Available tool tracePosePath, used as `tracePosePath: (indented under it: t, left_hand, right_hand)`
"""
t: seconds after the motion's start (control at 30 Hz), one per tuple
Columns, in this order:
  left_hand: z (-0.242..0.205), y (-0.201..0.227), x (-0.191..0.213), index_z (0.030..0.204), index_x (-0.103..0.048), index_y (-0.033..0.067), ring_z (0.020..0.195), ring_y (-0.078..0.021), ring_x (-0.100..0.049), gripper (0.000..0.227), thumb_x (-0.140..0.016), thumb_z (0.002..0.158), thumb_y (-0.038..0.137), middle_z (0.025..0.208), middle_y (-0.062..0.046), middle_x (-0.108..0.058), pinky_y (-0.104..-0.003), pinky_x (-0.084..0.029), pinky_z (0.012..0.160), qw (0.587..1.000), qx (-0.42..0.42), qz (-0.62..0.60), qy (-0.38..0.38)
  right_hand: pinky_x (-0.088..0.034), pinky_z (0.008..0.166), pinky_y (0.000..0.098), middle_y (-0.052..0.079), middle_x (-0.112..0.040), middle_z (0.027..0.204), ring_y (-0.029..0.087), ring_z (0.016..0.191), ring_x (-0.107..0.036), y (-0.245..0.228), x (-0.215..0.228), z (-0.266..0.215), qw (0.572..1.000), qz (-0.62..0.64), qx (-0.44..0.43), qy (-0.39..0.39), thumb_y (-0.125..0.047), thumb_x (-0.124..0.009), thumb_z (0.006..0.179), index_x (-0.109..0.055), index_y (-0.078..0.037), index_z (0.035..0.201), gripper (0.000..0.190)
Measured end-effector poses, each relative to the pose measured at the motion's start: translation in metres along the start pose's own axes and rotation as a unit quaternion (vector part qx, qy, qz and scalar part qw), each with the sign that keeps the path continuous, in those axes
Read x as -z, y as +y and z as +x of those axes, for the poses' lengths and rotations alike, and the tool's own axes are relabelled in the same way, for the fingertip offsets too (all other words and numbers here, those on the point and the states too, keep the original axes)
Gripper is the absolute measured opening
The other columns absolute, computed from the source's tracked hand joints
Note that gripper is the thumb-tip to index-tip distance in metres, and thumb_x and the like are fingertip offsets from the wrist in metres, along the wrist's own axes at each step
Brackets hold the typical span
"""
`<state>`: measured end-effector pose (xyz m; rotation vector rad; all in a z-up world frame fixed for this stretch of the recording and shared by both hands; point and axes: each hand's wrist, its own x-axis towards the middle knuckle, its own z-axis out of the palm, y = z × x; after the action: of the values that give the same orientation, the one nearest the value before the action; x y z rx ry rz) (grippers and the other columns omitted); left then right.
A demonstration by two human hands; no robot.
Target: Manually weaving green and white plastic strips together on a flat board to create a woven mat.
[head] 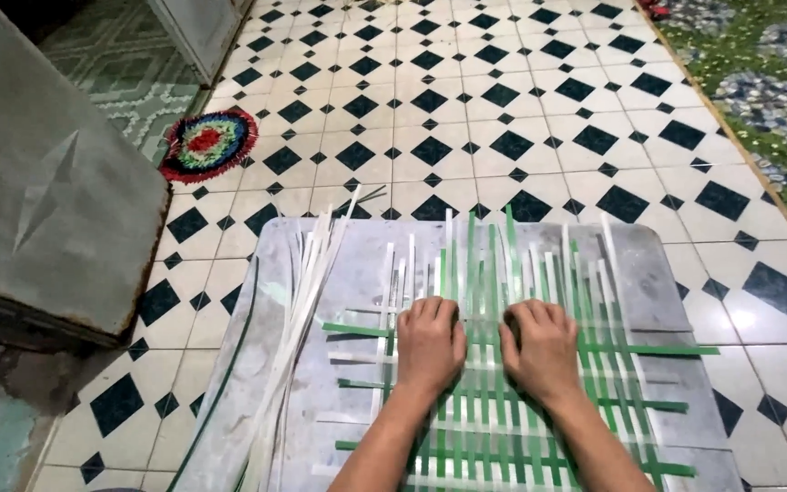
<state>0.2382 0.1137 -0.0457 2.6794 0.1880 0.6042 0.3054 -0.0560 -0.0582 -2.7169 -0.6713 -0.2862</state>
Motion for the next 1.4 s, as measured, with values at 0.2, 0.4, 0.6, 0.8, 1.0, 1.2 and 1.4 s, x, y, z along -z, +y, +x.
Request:
tracePosePath:
  t: [0.2, 0.4, 0.6, 0.8, 1.0, 1.2, 1.4]
  left_hand:
    - [0.003, -0.001, -0.004, 0.093, -0.064, 0.0152, 0.100, -0.0252, -0.059, 0.016, -0.057, 0.080, 0.022, 0.093, -0.004, -0.061, -0.044, -0.047, 0.085, 1.000, 0.008, 0.007, 0.003]
    - [0.005, 0.001, 0.003, 0.090, -0.065, 0.0166, 0.096, -0.0240, -0.060, 0.015, -0.059, 0.076, 0.020, 0.089, -0.003, -0.061, -0.047, -0.044, 0.085, 0.999, 0.006, 0.040, -0.003]
    - [0.004, 0.003, 0.011, 0.094, -0.066, 0.0187, 0.103, -0.0250, -0.058, 0.014, -0.059, 0.082, 0.022, 0.095, -0.003, -0.062, -0.050, -0.042, 0.092, 0.998, 0.023, 0.019, -0.059]
    - [0.001, 0.006, 0.008, 0.088, -0.062, 0.0162, 0.088, -0.0225, -0.055, 0.009, -0.057, 0.080, 0.018, 0.091, -0.002, -0.060, -0.042, -0.035, 0.084, 1.000, -0.012, 0.001, 0.020]
    - [0.000, 0.004, 0.005, 0.091, -0.065, 0.0167, 0.089, -0.0208, -0.057, 0.010, -0.059, 0.086, 0.023, 0.093, 0.000, -0.065, -0.043, -0.038, 0.085, 1.000, 0.000, -0.003, 0.016]
    - [0.001, -0.001, -0.001, 0.085, -0.063, 0.0175, 0.087, -0.0228, -0.057, 0.012, -0.063, 0.086, 0.029, 0.083, -0.001, -0.068, -0.043, -0.037, 0.080, 0.999, -0.001, 0.015, 0.034]
    - [0.000, 0.001, 0.003, 0.087, -0.064, 0.0168, 0.089, -0.0220, -0.056, 0.013, -0.065, 0.086, 0.030, 0.087, -0.001, -0.067, -0.042, -0.037, 0.082, 1.000, 0.001, -0.003, 0.025]
  right_hand:
    - [-0.047, 0.095, 0.0465, -0.005, -0.061, 0.099, 0.019, 0.111, -0.056, -0.002, 0.004, 0.002, 0.999, 0.017, -0.015, -0.028, -0.038, -0.057, 0.089, -0.063, -0.027, 0.097, 0.015]
    - [-0.049, 0.092, 0.0434, -0.005, -0.060, 0.093, 0.018, 0.104, -0.057, -0.005, 0.007, 0.001, 1.000, 0.012, 0.002, -0.005, -0.035, -0.059, 0.089, -0.063, -0.026, 0.092, 0.011]
    - [-0.048, 0.084, 0.0418, 0.000, -0.060, 0.092, 0.022, 0.099, -0.059, -0.005, 0.006, -0.002, 0.999, -0.002, 0.031, 0.034, -0.031, -0.060, 0.086, -0.062, -0.022, 0.091, 0.011]
    - [-0.046, 0.074, 0.0338, 0.006, -0.061, 0.086, 0.022, 0.082, -0.057, 0.001, 0.057, 0.004, 0.990, 0.103, 0.011, 0.095, -0.011, -0.062, 0.086, -0.063, -0.010, 0.087, 0.002]
    - [-0.043, 0.095, 0.0467, 0.003, -0.067, 0.107, 0.024, 0.106, -0.056, 0.093, 0.074, 0.003, 0.980, 0.012, -0.200, 0.007, -0.031, -0.050, 0.094, -0.065, -0.015, 0.096, 0.023]
    - [-0.043, 0.093, 0.0501, 0.006, -0.067, 0.107, 0.030, 0.107, -0.054, 0.113, 0.063, -0.005, 0.981, 0.040, -0.188, 0.013, -0.033, -0.056, 0.091, -0.067, -0.012, 0.092, 0.023]
    - [-0.042, 0.088, 0.0500, 0.006, -0.066, 0.113, 0.030, 0.109, -0.055, 0.098, 0.058, -0.016, 0.980, -0.054, -0.171, 0.082, -0.033, -0.057, 0.091, -0.069, -0.015, 0.100, 0.023]
